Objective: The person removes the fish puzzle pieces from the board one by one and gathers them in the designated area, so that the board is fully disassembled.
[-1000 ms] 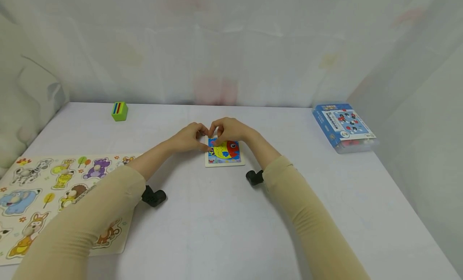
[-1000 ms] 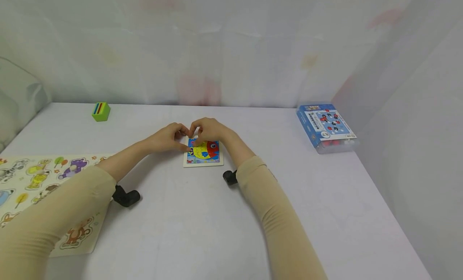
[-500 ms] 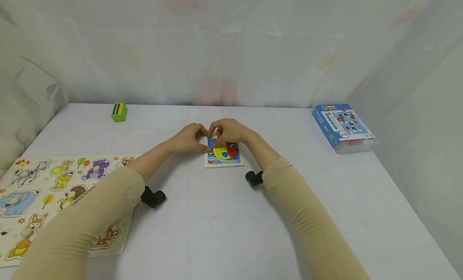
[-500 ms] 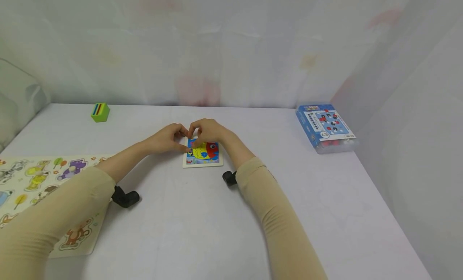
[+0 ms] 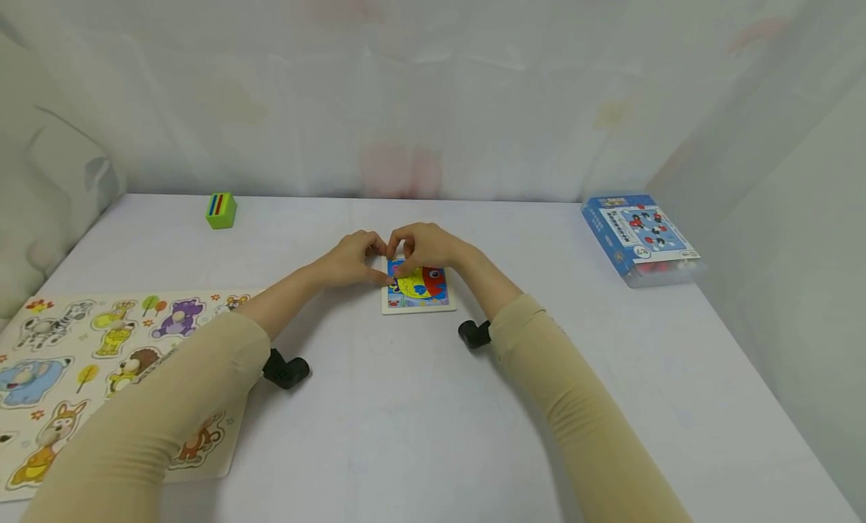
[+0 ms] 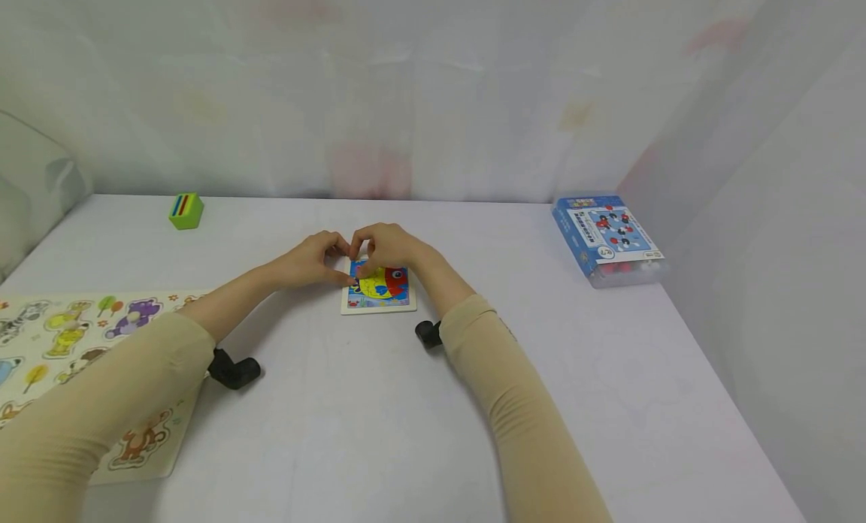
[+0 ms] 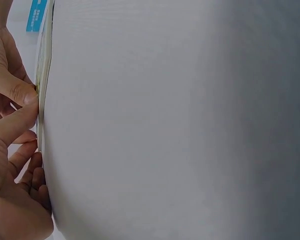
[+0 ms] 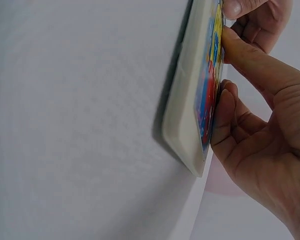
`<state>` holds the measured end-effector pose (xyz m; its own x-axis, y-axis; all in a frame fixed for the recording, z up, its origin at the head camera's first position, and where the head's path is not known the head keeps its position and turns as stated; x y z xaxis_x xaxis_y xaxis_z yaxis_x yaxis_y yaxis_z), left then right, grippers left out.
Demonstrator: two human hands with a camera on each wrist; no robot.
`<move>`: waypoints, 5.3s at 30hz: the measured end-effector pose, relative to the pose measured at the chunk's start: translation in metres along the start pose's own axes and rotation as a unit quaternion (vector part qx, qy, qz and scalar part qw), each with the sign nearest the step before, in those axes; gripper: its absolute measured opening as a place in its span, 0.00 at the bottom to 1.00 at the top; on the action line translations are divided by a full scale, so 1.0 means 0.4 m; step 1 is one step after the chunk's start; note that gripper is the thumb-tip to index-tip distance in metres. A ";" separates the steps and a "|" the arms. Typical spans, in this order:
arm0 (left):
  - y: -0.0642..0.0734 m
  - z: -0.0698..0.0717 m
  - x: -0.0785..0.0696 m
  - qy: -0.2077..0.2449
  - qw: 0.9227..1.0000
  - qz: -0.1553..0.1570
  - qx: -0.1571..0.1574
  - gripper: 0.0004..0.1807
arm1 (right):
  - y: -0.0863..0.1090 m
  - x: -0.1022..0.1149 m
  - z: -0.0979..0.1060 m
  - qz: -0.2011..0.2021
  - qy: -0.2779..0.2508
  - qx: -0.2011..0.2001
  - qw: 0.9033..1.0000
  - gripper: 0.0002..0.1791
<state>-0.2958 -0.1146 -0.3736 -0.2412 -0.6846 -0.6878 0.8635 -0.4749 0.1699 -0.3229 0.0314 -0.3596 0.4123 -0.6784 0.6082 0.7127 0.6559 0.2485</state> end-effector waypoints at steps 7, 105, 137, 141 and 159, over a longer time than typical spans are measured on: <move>0.000 0.000 0.006 0.004 1.000 0.005 0.001 0.30 | 0.005 0.008 0.000 -0.006 0.007 0.005 1.000 0.12; -0.002 0.000 0.013 0.010 1.000 -0.008 0.006 0.31 | 0.004 0.018 0.001 0.031 0.065 0.021 0.997 0.17; -0.007 0.001 0.017 -0.004 1.000 -0.022 -0.003 0.31 | 0.011 0.005 0.000 -0.004 -0.056 -0.005 0.998 0.11; -0.004 0.002 0.014 -0.002 1.000 -0.022 -0.002 0.31 | 0.007 0.002 0.000 -0.008 -0.048 -0.008 0.999 0.10; -0.001 0.003 0.007 -0.009 1.000 -0.020 -0.002 0.32 | 0.011 0.015 0.003 -0.005 -0.020 -0.007 1.000 0.08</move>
<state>-0.2972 -0.1170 -0.3748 -0.2830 -0.6753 -0.6811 0.8551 -0.4993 0.1397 -0.3178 0.0306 -0.3538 0.3822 -0.6712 0.6351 0.7247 0.6442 0.2447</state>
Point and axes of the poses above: each hand's wrist, its own y-axis away from the middle knuckle, its own z-axis out of the back of the hand, x = y × z, the point moved 5 cm from there along -y, towards the middle knuckle, and after that the axes turned 2 degrees about x, right-handed, at the moved point
